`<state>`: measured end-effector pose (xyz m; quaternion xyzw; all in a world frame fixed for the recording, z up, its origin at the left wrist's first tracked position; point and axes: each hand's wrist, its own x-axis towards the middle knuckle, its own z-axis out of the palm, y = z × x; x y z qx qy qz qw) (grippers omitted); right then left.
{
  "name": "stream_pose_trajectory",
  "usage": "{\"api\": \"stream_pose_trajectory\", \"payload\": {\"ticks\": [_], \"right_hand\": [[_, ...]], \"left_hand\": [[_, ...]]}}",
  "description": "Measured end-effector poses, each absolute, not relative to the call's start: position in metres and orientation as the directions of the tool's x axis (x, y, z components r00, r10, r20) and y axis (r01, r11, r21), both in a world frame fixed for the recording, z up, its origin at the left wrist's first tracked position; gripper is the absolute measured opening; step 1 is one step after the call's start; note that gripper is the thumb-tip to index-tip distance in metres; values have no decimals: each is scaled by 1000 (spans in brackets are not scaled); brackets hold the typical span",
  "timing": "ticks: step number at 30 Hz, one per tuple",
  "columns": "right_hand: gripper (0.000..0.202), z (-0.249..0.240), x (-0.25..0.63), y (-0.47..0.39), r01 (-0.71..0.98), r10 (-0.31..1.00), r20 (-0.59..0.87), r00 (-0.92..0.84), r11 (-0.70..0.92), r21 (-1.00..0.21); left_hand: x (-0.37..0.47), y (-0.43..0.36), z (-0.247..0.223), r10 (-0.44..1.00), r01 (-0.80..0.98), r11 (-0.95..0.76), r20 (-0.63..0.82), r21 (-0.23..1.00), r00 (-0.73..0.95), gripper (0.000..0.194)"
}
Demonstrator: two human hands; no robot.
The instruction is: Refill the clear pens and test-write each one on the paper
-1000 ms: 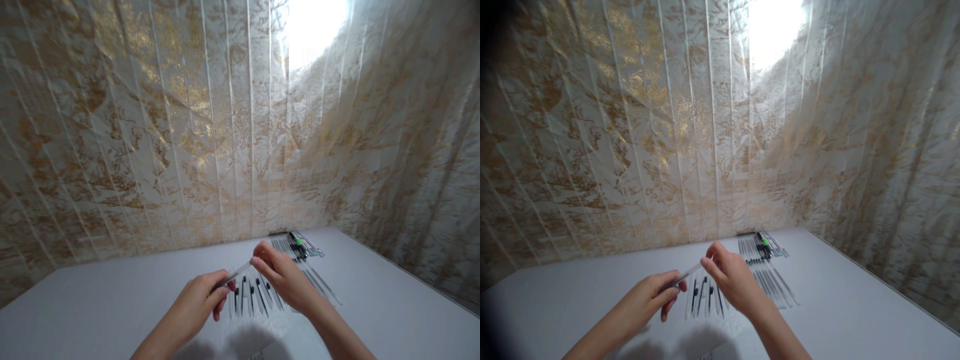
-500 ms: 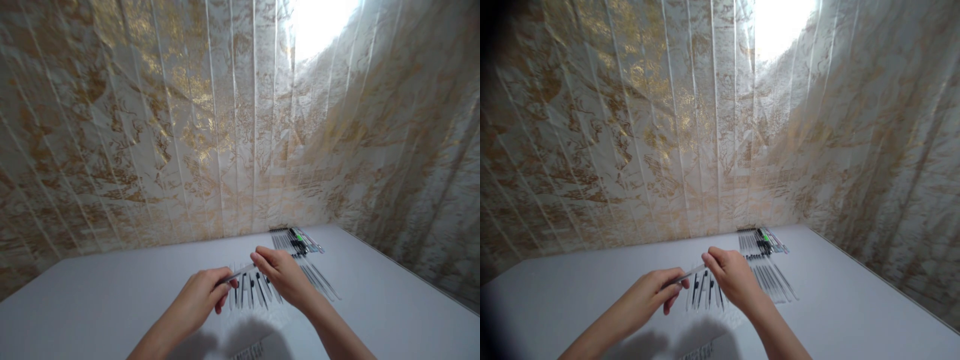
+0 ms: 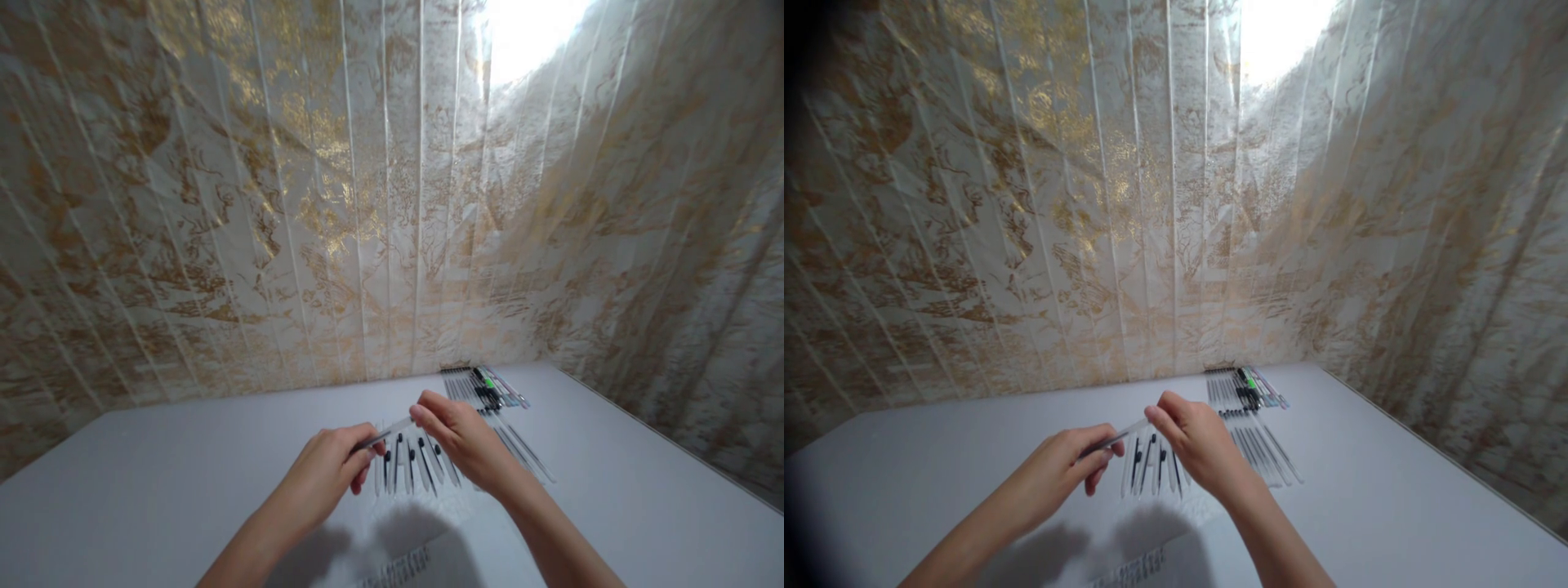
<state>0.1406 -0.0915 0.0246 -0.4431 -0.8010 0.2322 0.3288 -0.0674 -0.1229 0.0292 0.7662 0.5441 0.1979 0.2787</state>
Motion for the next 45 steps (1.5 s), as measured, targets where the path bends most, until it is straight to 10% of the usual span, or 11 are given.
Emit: {"api": "stream_pose_trajectory", "payload": {"ticks": [33,45], "right_hand": [[41,20,134,-93,443,881,326,-343,458,-771],[25,8,110,-101,243,901,356,-248,414,-877]], "left_hand": [[-68,-120,29,947,819,-320,144,476,286,26],[-44,-125,7,881,122,-34,-28,992,473,33]]}}
